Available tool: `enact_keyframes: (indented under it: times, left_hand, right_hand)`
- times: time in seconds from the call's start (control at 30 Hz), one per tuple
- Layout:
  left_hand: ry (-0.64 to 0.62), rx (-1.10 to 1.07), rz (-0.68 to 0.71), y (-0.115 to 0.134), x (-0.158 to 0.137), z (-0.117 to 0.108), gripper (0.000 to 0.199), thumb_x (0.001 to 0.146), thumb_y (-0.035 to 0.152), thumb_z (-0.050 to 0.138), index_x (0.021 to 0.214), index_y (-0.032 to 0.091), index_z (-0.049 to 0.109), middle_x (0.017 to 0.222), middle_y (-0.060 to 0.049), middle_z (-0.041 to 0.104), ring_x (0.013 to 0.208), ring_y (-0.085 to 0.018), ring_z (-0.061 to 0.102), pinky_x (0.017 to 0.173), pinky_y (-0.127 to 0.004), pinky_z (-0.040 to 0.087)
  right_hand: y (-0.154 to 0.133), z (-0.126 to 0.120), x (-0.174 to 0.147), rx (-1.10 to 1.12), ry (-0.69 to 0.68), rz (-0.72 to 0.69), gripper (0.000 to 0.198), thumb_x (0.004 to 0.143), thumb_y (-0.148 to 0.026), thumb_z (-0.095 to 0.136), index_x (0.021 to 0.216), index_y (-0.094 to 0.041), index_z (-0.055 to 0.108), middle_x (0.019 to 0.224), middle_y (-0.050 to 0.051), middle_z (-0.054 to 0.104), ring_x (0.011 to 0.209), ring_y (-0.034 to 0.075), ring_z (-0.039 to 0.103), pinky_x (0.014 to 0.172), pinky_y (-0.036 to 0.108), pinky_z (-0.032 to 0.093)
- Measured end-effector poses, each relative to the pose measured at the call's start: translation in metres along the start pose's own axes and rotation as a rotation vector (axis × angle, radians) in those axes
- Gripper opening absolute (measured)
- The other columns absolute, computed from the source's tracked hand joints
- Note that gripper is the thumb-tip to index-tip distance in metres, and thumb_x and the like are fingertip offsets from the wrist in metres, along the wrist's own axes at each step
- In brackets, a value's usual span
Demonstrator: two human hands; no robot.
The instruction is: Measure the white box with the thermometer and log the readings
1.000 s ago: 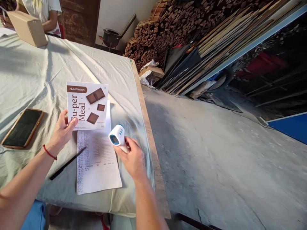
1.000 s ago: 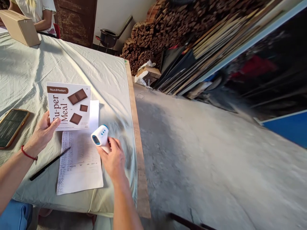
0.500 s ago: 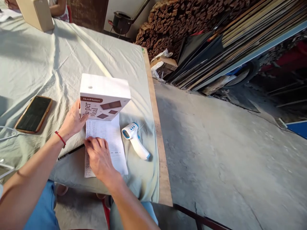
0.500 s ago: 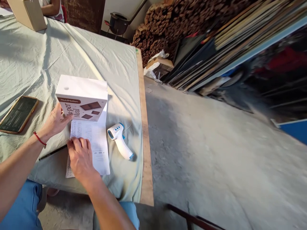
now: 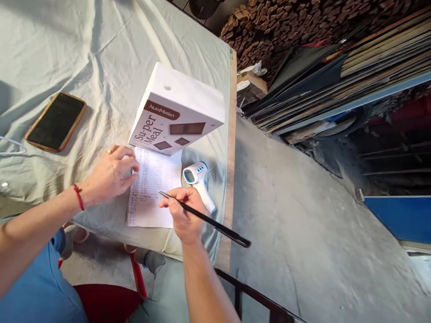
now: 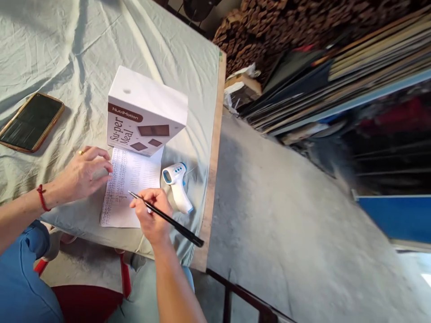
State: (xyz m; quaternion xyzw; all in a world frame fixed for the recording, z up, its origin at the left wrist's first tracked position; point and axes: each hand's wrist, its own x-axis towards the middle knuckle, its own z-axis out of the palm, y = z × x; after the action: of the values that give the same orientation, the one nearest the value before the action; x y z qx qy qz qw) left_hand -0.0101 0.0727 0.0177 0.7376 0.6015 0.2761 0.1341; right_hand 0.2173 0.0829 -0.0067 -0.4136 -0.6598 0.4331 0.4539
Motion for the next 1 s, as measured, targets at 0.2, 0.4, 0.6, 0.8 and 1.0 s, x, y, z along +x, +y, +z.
enact_keyframes:
  times: [0.2, 0.4, 0.6, 0.8, 1.0]
  left_hand:
    - [-0.302, 0.136, 0.001, 0.02, -0.015, 0.016, 0.044, 0.067, 0.03, 0.072, 0.109, 0.019, 0.064, 0.134, -0.015, 0.043, 0.125, -0.034, 0.039, 0.103, -0.054, 0.031]
    - [-0.41, 0.19, -0.02, 0.025, -0.005, 0.012, 0.055, 0.067, 0.031, 0.071, 0.12, 0.02, 0.059, 0.139, -0.015, 0.038, 0.131, -0.034, 0.034, 0.107, -0.052, 0.027]
    - [-0.472, 0.235, -0.048, 0.032, 0.004, 0.006, 0.055, 0.067, 0.029, 0.069, 0.12, 0.021, 0.06, 0.137, -0.015, 0.039, 0.129, -0.036, 0.035, 0.106, -0.052, 0.028]
    - [-0.488, 0.249, -0.054, 0.033, 0.007, 0.004, 0.046, 0.072, 0.024, 0.064, 0.117, 0.022, 0.061, 0.137, -0.014, 0.04, 0.128, -0.035, 0.036, 0.104, -0.052, 0.03]
    - [-0.489, 0.25, -0.062, 0.033, 0.007, 0.005, 0.048, 0.071, 0.025, 0.066, 0.118, 0.023, 0.062, 0.136, -0.014, 0.04, 0.128, -0.035, 0.036, 0.104, -0.052, 0.03]
  right_hand:
    - [-0.004, 0.022, -0.02, -0.186, -0.038, 0.084, 0.011, 0.076, -0.024, 0.057, 0.079, -0.014, 0.058, 0.063, -0.003, 0.058, 0.051, 0.005, 0.051, 0.05, 0.014, 0.042]
    - [0.007, 0.021, -0.022, -0.292, 0.014, -0.194, 0.005, 0.081, -0.015, 0.055, 0.075, -0.015, 0.054, 0.063, -0.004, 0.056, 0.053, 0.003, 0.051, 0.053, 0.012, 0.043]
    - [0.01, 0.021, -0.022, -0.322, -0.057, -0.24, 0.009, 0.083, -0.013, 0.053, 0.075, -0.016, 0.051, 0.064, -0.005, 0.054, 0.054, 0.003, 0.048, 0.054, 0.013, 0.041]
    - [0.009, 0.02, -0.021, -0.348, -0.074, -0.26, 0.01, 0.083, -0.013, 0.054, 0.074, -0.016, 0.052, 0.061, -0.006, 0.052, 0.053, 0.002, 0.047, 0.055, 0.012, 0.039]
    - [0.006, 0.022, -0.02, -0.405, -0.075, -0.286, 0.011, 0.08, -0.01, 0.054, 0.072, -0.016, 0.051, 0.058, -0.006, 0.049, 0.051, 0.003, 0.045, 0.054, 0.013, 0.037]
